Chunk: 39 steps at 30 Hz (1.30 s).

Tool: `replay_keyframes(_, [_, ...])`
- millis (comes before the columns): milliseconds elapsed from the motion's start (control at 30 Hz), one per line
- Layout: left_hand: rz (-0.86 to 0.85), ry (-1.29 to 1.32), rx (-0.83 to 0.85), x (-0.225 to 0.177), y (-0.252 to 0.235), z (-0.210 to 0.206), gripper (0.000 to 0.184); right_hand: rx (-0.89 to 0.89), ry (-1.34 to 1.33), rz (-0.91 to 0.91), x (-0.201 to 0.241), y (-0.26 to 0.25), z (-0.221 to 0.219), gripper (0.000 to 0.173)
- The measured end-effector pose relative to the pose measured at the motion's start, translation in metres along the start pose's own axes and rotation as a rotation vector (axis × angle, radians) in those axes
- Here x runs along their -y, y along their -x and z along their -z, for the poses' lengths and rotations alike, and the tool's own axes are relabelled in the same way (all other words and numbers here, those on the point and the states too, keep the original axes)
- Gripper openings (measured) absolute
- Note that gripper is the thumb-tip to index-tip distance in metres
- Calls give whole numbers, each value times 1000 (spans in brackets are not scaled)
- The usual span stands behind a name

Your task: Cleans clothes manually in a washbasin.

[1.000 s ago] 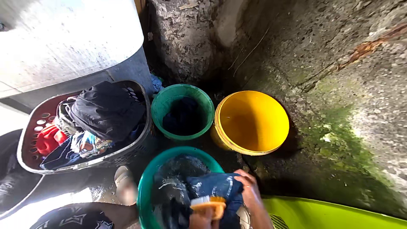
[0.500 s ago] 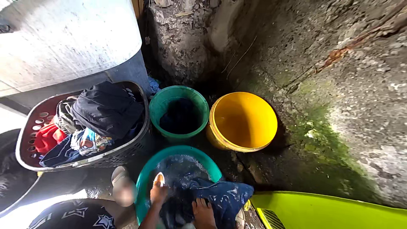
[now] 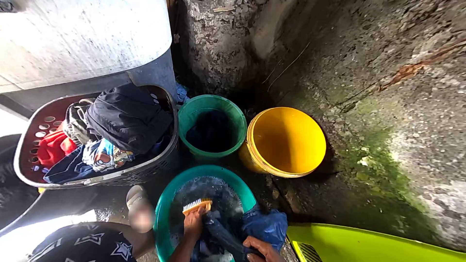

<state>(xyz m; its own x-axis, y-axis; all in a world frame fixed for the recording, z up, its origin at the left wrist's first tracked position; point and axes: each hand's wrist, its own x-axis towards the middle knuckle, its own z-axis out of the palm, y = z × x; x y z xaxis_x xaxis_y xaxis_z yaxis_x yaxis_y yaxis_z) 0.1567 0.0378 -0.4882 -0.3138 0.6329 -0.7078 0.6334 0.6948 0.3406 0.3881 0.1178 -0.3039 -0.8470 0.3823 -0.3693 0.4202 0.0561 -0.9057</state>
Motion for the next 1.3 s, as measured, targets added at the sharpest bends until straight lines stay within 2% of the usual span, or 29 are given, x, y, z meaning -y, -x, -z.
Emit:
replay_keyframes(67, [30,16,9,-7,2,8,44,-157,37,54,4,4,16,19])
replay_keyframes(100, [48,87,-39,-12,3,19,43,-268,67,73,4,6,27,19])
replay_keyframes(167, [20,258,-198,-22,9,56,43,-485,109,111,6,12,47,19])
replay_keyframes(233, [-74,365,-358,-29,21,95,39,-588,136,181,8,23,62,18])
replay_keyframes(333, [-144,337,-446,-27,37,128,30,-482,228,206,12,37,68,17])
replay_keyframes(400, [-70,183,-292,-11,43,134,32,-307,304,101,-1,40,51,16])
replay_keyframes(467, [44,17,-57,9,37,125,42,-56,393,-121,-33,37,25,19])
replay_keyframes(533, [129,-69,86,24,24,106,54,197,490,-446,-65,25,4,32])
replay_keyframes(567, [160,-67,105,26,18,96,56,205,541,-534,-77,20,-4,37])
replay_keyframes(633, [183,-7,71,20,9,85,53,28,581,-541,-72,12,-8,35])
replay_keyframes(733, [182,82,-68,1,-8,74,48,-326,677,-325,-57,-4,-1,25])
replay_keyframes(767, [185,107,-108,-1,-17,67,48,-385,740,-279,-57,-11,3,25])
replay_keyframes(833, [216,171,-151,8,-35,42,50,-371,888,-303,-58,-27,11,39])
replay_keyframes(900, [285,236,-162,26,-43,8,49,-268,1023,-435,-62,-39,23,52])
replay_keyframes(967, [328,289,-175,44,-43,-20,49,-89,1030,-612,-59,-46,38,43])
replay_keyframes(1033, [320,330,-191,60,-50,-35,49,48,884,-623,-50,-38,55,40])
replay_keyframes(1133, [367,381,-172,65,-61,-32,42,-86,574,-247,-35,1,60,35])
replay_keyframes(1167, [409,413,-167,62,-63,-26,42,-95,482,-220,-27,9,59,34])
replay_keyframes(1233, [467,418,-172,51,-64,-10,46,-47,433,-305,-25,13,62,34])
replay_keyframes(1300, [405,375,-220,29,-47,2,59,71,518,-498,-36,6,72,49])
